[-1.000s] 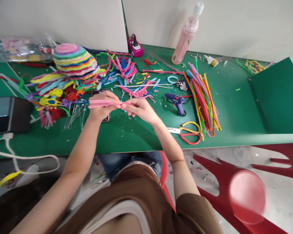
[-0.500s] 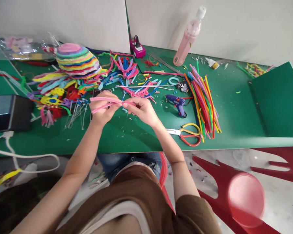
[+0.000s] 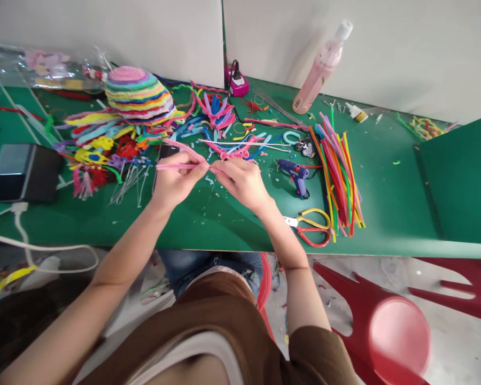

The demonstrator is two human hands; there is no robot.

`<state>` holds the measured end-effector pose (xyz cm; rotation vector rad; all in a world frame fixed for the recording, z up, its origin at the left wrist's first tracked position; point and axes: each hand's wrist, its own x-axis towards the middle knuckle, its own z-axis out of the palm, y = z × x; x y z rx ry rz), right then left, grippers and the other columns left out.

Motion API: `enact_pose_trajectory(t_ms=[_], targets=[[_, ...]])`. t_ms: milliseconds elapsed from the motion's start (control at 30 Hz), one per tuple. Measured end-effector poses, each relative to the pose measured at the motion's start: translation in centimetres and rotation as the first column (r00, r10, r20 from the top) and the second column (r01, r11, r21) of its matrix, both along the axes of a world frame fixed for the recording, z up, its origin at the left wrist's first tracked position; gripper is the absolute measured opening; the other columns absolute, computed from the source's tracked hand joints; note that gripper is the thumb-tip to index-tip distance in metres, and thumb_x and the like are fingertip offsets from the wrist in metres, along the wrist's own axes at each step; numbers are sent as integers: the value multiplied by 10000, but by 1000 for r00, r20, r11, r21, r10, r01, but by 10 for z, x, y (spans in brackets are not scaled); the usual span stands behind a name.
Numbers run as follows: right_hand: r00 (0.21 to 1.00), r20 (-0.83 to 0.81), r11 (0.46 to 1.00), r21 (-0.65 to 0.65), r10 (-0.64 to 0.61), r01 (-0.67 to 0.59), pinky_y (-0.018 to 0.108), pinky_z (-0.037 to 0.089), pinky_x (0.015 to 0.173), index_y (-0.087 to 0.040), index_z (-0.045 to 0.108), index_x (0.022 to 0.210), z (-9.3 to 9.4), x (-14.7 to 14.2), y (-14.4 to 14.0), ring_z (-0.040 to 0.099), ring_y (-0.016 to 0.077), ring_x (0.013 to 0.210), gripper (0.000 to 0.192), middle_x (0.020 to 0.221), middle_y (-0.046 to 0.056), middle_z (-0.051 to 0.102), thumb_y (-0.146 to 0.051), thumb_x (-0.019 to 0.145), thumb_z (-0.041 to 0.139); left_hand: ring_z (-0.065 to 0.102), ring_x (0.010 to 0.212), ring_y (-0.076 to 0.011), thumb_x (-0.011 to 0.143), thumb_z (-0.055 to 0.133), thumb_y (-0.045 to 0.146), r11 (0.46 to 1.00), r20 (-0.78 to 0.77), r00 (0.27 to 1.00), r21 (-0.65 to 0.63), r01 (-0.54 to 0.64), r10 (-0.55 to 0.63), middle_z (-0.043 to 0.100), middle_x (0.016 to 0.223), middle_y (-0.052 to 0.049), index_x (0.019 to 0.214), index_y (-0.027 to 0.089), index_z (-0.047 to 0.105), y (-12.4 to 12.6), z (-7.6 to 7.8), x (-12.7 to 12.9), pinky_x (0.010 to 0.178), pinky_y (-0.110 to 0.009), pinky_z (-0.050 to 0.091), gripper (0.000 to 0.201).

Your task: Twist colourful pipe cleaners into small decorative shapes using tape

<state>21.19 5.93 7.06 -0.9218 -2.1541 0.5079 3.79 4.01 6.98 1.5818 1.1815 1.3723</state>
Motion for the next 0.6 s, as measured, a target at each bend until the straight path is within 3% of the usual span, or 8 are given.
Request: enact_pose_trajectory(t_ms=[133, 267, 333, 400, 467, 533, 567, 600], targets=[[959, 252, 978, 129, 126, -163, 339, 433, 696, -215, 666, 974, 7, 11, 10, 514, 161, 692, 353, 709, 44, 591, -339, 1007, 337, 400, 463, -70, 706, 775, 565, 929, 217, 965, -305, 211, -148, 487, 546, 25, 651, 186, 576, 7, -1, -5, 380, -232, 245, 432], [840, 415, 905, 84, 349, -418, 358, 430, 663, -232, 678, 936, 18, 18, 24, 489, 165, 671, 391, 679, 44, 571, -288, 1009, 298, 384, 459, -71, 614, 838, 570, 638, 438, 844, -563, 525, -308, 453, 546, 17, 605, 199, 523, 16, -15, -13, 367, -211, 152, 487], [766, 435, 851, 1, 473, -526, 356, 421, 643, -247, 688, 883, 22, 19, 29, 469, 161, 644, 378, 655, 37, 559, -290, 999, 330, 400, 456, -79, 595, 847, 563, 551, 453, 825, -615, 563, -337, 464, 548, 7, 599, 197, 533, 16, -20, -14, 366, -208, 141, 482], [766, 375, 838, -61, 523, -542, 349, 411, 633, -251, 695, 845, 22, 19, 31, 459, 154, 629, 336, 640, 30, 558, -305, 979, 392, 432, 457, -92, 617, 811, 595, 576, 402, 859, -638, 512, -318, 497, 560, -10, 608, 192, 558, 11, -19, -13, 366, -214, 162, 475], [862, 215, 889, -122, 459, -442, 336, 411, 639, -237, 697, 828, 19, 20, 29, 470, 143, 630, 272, 645, 23, 571, -345, 945, 476, 478, 473, -103, 694, 714, 653, 676, 286, 915, -616, 404, -286, 552, 593, -29, 656, 183, 607, 3, -12, -12, 375, -223, 222, 484], [959, -17, 916, -292, 283, -276, 302, 413, 621, -215, 689, 821, 13, 21, 24, 490, 120, 621, 234, 653, 8, 584, -401, 894, 569, 532, 514, -110, 814, 585, 648, 816, 67, 953, -501, 289, -297, 605, 637, -37, 743, 176, 666, -6, -2, -13, 415, -229, 313, 484], [974, -133, 872, -437, 182, -222, 275, 402, 581, -205, 682, 810, 11, 21, 21, 485, 103, 587, 242, 627, -9, 571, -429, 866, 607, 557, 546, -114, 828, 603, 593, 882, -99, 940, -389, 264, -325, 620, 647, -30, 759, 177, 682, -9, 2, -15, 460, -235, 375, 428], [967, -238, 777, -591, 88, -216, 249, 383, 530, -196, 671, 793, 8, 21, 18, 467, 84, 543, 260, 593, -28, 551, -453, 829, 646, 590, 614, -127, 839, 626, 529, 944, -278, 915, -238, 230, -293, 643, 691, -29, 795, 187, 696, -12, 5, -17, 533, -249, 432, 352]])
